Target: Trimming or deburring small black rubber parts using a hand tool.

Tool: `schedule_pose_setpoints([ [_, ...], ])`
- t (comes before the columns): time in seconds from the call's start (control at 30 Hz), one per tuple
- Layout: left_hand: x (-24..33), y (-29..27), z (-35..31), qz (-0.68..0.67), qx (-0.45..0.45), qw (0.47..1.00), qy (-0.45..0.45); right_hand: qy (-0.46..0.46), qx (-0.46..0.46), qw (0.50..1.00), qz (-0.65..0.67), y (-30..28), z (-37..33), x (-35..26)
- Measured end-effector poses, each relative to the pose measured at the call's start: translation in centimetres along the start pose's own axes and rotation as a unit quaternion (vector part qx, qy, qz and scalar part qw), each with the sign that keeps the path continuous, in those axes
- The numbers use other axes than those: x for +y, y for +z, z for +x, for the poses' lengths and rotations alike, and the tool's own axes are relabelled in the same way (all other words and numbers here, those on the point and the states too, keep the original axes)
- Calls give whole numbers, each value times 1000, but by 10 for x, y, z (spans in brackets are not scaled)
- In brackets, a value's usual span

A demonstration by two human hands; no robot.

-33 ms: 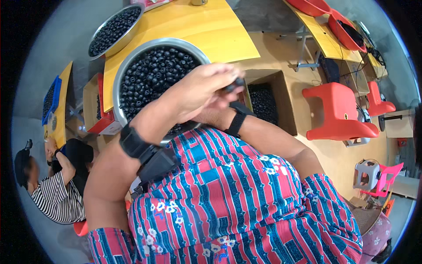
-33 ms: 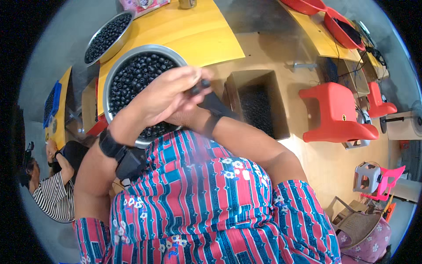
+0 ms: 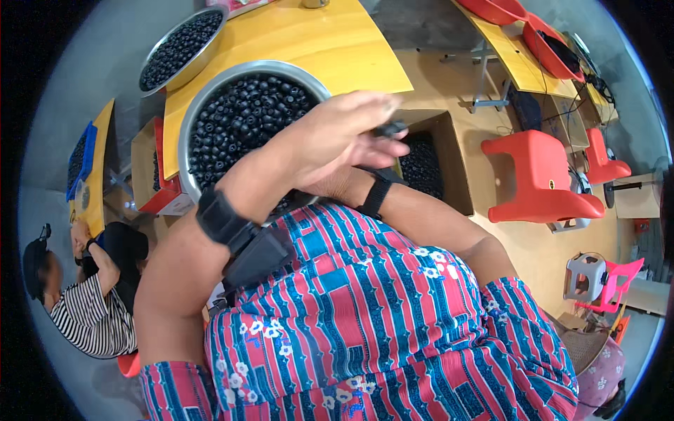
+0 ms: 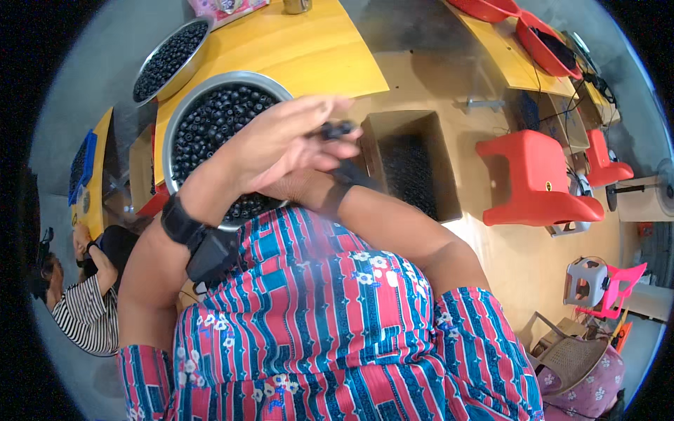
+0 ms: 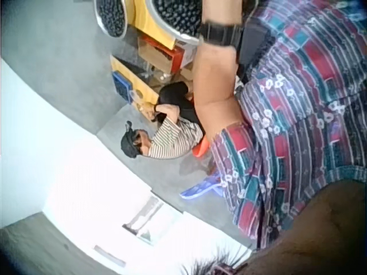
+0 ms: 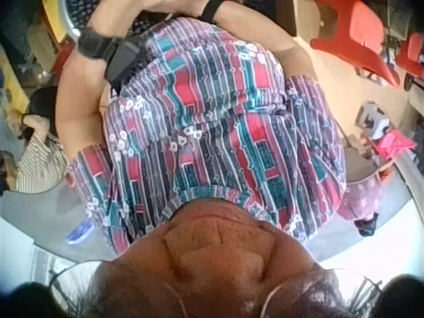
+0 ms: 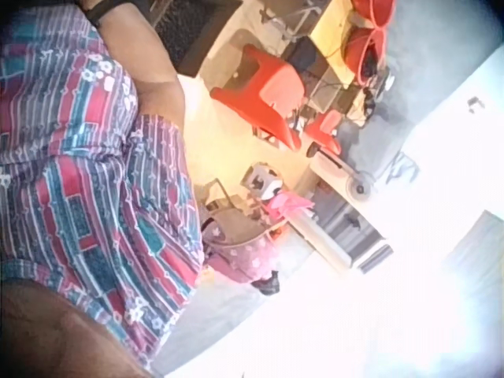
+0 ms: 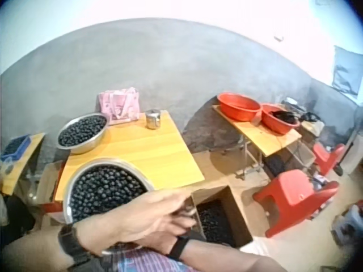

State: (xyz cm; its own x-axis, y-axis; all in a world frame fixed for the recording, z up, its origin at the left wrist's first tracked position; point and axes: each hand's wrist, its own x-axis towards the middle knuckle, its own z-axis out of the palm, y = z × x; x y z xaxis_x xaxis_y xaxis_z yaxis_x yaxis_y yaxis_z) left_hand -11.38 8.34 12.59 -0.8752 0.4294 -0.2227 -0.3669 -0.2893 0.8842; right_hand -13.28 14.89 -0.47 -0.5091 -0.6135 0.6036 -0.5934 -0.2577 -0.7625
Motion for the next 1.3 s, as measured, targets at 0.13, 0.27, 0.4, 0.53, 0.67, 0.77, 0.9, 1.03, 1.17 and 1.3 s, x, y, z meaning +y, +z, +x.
schedule_pose_setpoints([
  [0.13,3,25,27,117,31,992,-25,57,-43,997,34,0,3,-1],
  [0.27,-11,19,14,231,99,967,27,94,-79,990,74,-4,4,-3],
  [0.4,-11,-8,-34,177,144,964,140,89,-41,994,57,1,11,-4],
  [0.53,-12,-41,-85,223,254,923,186,145,-73,983,-90,-5,22,-12],
  [0.67,-35,-77,-125,233,357,885,186,125,-84,984,-96,-13,26,-20],
  [0.77,-57,-90,-142,307,421,842,139,158,-89,978,-105,-16,26,-23],
  [0.9,-75,-91,-152,597,391,687,139,152,-91,978,-106,-18,26,-19],
  [1.03,-77,-80,-149,657,409,620,130,174,-100,977,-77,-20,26,-23],
  [1.17,-74,-77,-153,620,452,630,119,173,-103,976,-87,-20,27,-22],
  [1.3,-76,-79,-155,612,487,618,84,182,-101,974,-91,-20,25,-22],
])
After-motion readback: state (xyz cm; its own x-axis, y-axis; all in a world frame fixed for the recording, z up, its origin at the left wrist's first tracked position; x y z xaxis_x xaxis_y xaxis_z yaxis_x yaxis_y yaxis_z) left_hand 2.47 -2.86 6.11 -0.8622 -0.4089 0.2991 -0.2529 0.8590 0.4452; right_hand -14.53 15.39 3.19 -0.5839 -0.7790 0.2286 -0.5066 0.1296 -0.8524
